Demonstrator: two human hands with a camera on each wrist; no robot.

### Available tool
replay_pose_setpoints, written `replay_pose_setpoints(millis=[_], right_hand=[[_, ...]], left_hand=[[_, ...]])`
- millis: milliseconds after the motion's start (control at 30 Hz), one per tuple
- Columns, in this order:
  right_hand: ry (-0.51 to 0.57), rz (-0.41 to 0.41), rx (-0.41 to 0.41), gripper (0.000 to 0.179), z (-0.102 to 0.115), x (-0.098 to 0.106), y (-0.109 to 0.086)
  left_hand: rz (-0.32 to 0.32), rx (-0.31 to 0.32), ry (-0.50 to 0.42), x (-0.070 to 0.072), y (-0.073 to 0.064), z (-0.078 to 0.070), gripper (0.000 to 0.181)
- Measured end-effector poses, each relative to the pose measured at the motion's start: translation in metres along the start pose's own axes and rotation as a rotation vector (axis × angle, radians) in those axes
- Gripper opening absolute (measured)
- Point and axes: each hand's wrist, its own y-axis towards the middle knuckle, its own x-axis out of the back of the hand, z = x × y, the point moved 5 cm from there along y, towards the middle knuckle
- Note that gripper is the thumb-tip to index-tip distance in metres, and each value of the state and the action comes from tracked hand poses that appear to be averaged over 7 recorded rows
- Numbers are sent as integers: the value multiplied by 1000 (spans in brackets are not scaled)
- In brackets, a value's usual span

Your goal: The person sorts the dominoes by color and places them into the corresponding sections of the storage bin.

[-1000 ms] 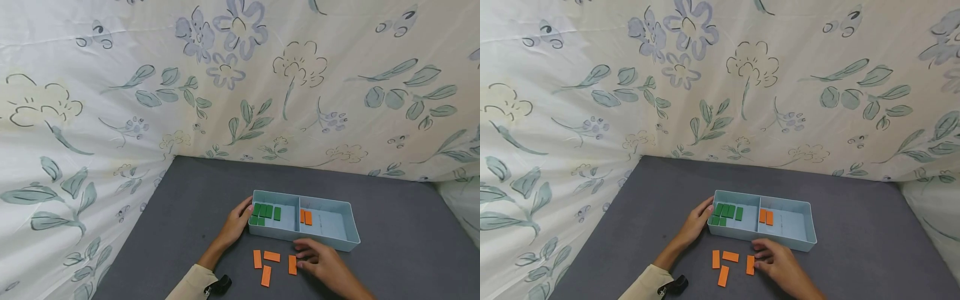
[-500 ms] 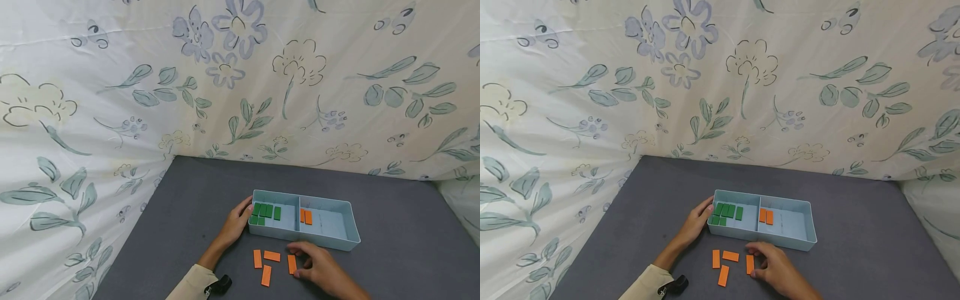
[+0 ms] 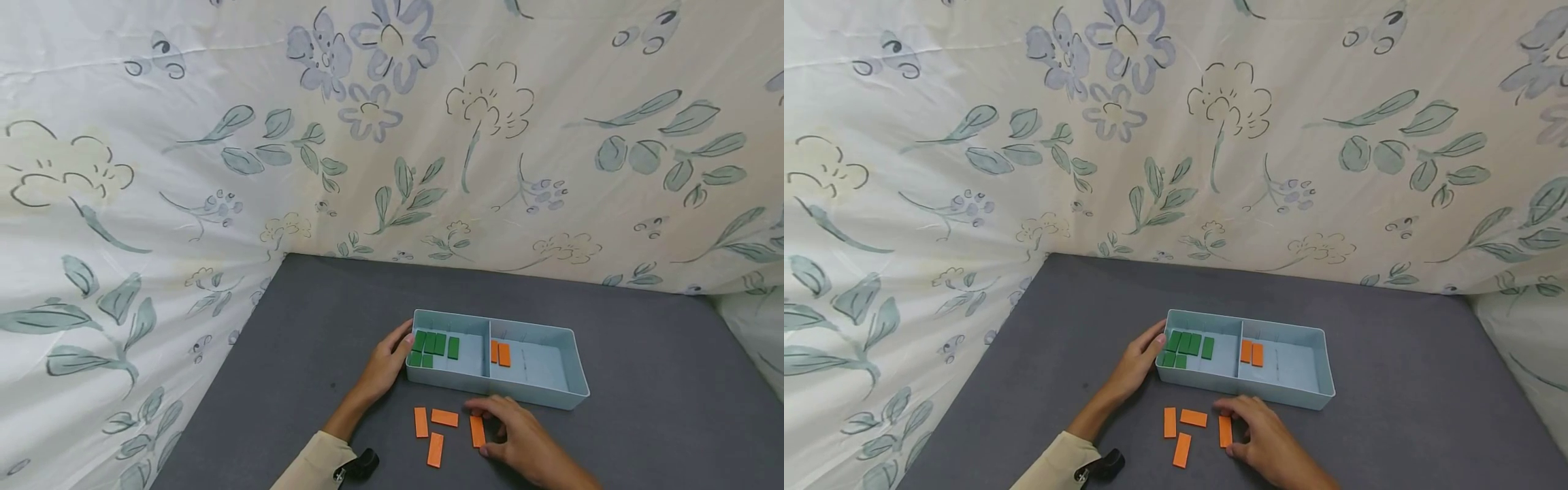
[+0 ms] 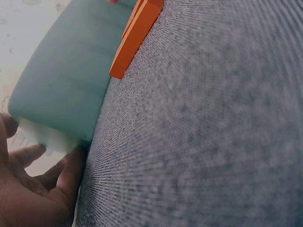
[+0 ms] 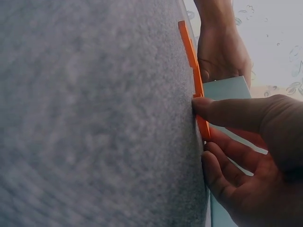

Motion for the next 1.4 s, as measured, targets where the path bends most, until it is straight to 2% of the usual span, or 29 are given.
replay_pose_setpoints(millis=[200, 533, 733, 933, 1167, 1400], right_hand=[[-46, -10, 3, 69, 2, -1, -2], [89, -54, 64, 69, 4, 1, -5], [120, -86, 39, 69, 4, 1, -8], [133, -174, 22, 70, 7, 5, -9], [189, -258, -42, 70, 11, 15, -12], [198, -372, 33, 70, 15, 27, -19]], left_hand=[[2, 3, 11, 0, 0, -1, 59], [-8, -10, 8, 1, 0, -2, 57], [-2, -12, 14, 0, 0, -2, 57], [3, -11, -5, -1, -1, -3, 57], [-3, -5, -21, -1, -1, -5, 56], [-4, -2, -24, -2, -2, -8, 56]])
